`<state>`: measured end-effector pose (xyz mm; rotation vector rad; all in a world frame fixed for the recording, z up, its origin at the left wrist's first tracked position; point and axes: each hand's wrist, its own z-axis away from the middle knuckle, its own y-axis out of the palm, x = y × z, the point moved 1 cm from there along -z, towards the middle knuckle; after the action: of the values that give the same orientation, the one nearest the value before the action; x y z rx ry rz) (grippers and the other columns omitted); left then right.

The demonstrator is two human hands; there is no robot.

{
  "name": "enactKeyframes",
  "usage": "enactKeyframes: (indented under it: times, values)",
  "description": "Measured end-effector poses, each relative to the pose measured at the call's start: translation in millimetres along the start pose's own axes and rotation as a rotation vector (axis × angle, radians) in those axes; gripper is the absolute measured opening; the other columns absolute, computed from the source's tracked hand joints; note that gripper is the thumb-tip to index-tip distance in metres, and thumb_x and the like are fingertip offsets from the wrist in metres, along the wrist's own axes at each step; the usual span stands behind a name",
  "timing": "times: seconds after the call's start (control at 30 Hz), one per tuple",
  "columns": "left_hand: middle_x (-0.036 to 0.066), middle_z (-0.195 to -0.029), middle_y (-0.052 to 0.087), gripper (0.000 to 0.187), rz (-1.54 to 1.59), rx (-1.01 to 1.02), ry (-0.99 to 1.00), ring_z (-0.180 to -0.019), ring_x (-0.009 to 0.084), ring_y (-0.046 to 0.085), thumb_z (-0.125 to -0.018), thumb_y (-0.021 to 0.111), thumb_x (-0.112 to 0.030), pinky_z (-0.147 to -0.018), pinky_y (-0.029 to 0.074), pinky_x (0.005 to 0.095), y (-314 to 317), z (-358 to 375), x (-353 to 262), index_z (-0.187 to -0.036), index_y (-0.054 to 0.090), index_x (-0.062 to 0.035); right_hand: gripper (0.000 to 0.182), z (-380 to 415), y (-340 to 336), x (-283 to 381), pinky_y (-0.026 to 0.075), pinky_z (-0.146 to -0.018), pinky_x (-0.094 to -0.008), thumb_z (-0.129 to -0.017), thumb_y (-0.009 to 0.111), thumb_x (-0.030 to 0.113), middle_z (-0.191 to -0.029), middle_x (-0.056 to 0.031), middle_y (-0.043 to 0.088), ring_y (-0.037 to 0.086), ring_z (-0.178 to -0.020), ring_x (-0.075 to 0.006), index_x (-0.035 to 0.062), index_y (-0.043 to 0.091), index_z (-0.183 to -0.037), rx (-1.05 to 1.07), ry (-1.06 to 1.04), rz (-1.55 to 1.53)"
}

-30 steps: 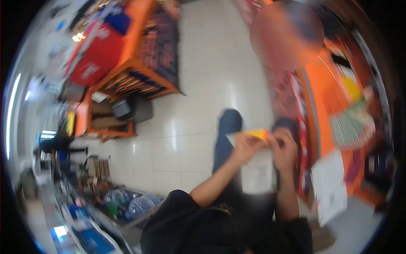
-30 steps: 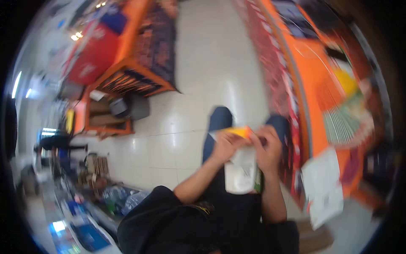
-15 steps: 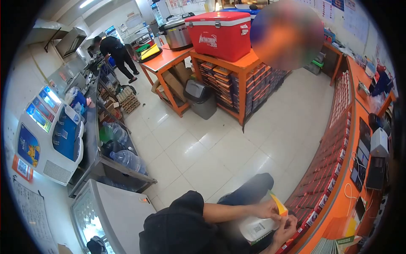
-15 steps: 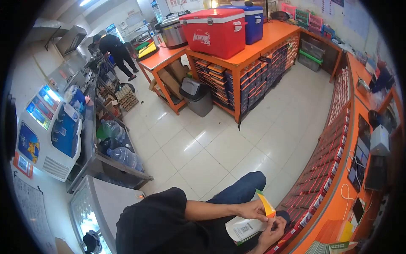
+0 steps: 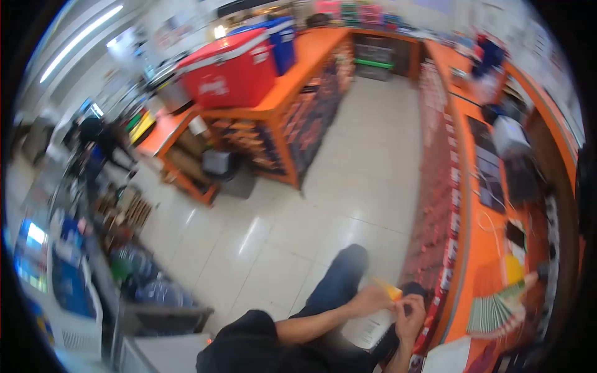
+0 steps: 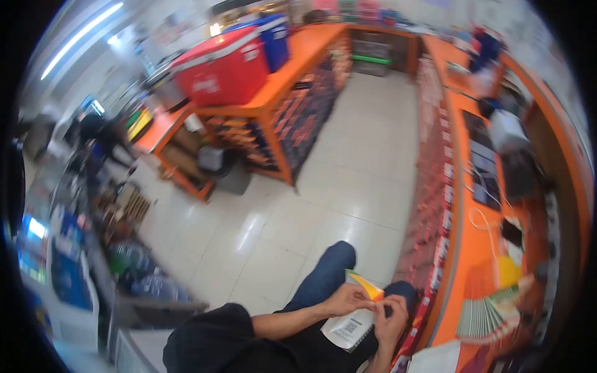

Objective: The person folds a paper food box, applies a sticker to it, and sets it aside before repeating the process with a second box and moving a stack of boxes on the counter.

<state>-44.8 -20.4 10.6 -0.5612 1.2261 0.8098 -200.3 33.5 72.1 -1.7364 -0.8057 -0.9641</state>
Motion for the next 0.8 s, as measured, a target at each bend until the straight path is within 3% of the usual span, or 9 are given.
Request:
enactKeyframes:
  times: [0.17, 0.27, 0.4, 0.53, 0.6, 0.73, 0.8]
  values:
    - [0.016, -0.094, 0.070, 0.015, 0.179, 0.010, -0.049, -0.093, 0.0175, 0.068, -0.089, 0.067, -0.006, -0.082, 0.055, 0.0279, 3.4, 7.3, -4.3, -0.095, 0.064, 0.0072, 0.010, 3.2, -7.0, -1.9, 0.047, -0.073, -0.0307, -0.072, 0.074, 0.003, -0.084, -0.0110, 0.061, 0.061, -0.080, -0.0220, -0.0005, 0.066, -0.076, 0.024, 0.043, -0.004]
    - [0.016, -0.098, 0.070, 0.014, 0.308, 0.053, 0.038, -0.095, 0.0196, 0.068, -0.090, 0.064, 0.000, -0.089, 0.054, 0.0275, 2.4, 0.3, -7.2, -0.101, 0.064, 0.0087, 0.013, 7.2, -0.9, -13.4, 0.040, -0.060, -0.0239, -0.075, 0.078, 0.009, -0.084, -0.0054, 0.061, 0.054, -0.071, -0.0108, 0.0007, 0.068, -0.077, -0.069, 0.145, -0.111]
    - [0.016, -0.099, 0.069, 0.015, 0.312, 0.076, 0.012, -0.096, 0.0207, 0.068, -0.089, 0.064, 0.001, -0.089, 0.055, 0.0283, -5.7, -5.0, -19.3, -0.102, 0.064, 0.0088, 0.015, 4.9, 2.3, -7.1, 0.039, -0.059, -0.0224, -0.079, 0.077, 0.011, -0.085, -0.0034, 0.060, 0.052, -0.069, -0.0072, 0.0002, 0.068, -0.076, -0.110, 0.131, -0.235]
    - [0.012, -0.096, 0.071, 0.013, 0.279, 0.009, 0.030, -0.092, 0.0151, 0.067, -0.087, 0.068, -0.002, -0.084, 0.054, 0.0268, -8.8, 0.7, -37.0, -0.097, 0.067, 0.0063, 0.012, -0.8, 1.4, 7.0, 0.041, -0.060, -0.0213, -0.080, 0.076, 0.006, -0.088, -0.0042, 0.059, 0.052, -0.072, -0.0069, -0.0013, 0.067, -0.078, -0.071, 0.160, -0.398]
    - [0.010, -0.095, 0.071, 0.013, 0.265, -0.008, 0.142, -0.090, 0.0129, 0.067, -0.087, 0.067, -0.001, -0.082, 0.054, 0.0260, -7.2, 2.9, -34.4, -0.099, 0.068, 0.0051, 0.010, -0.7, -0.2, 6.2, 0.042, -0.060, -0.0192, -0.081, 0.074, 0.003, -0.091, -0.0054, 0.058, 0.054, -0.074, -0.0068, -0.0027, 0.066, -0.080, 0.007, 0.143, -0.472]
    - [0.008, -0.088, 0.070, 0.013, 0.224, -0.028, 0.235, -0.081, 0.0113, 0.066, -0.088, 0.064, -0.003, -0.073, 0.052, 0.0256, -5.4, 5.6, -26.4, -0.099, 0.066, 0.0039, 0.010, 6.9, 10.4, -10.0, 0.041, -0.060, -0.0182, -0.081, 0.074, 0.002, -0.091, -0.0061, 0.058, 0.054, -0.076, -0.0072, -0.0033, 0.066, -0.081, -0.015, 0.158, -0.489]
    - [0.008, -0.089, 0.069, 0.017, 0.120, -0.046, 0.273, -0.080, 0.0119, 0.065, -0.090, 0.063, -0.002, -0.074, 0.052, 0.0258, -8.5, 3.0, -24.6, -0.105, 0.063, 0.0051, 0.008, 8.6, 11.5, 3.4, 0.042, -0.062, -0.0188, -0.082, 0.073, 0.001, -0.094, -0.0073, 0.059, 0.055, -0.076, -0.0081, -0.0037, 0.066, -0.081, -0.059, 0.224, -0.353]
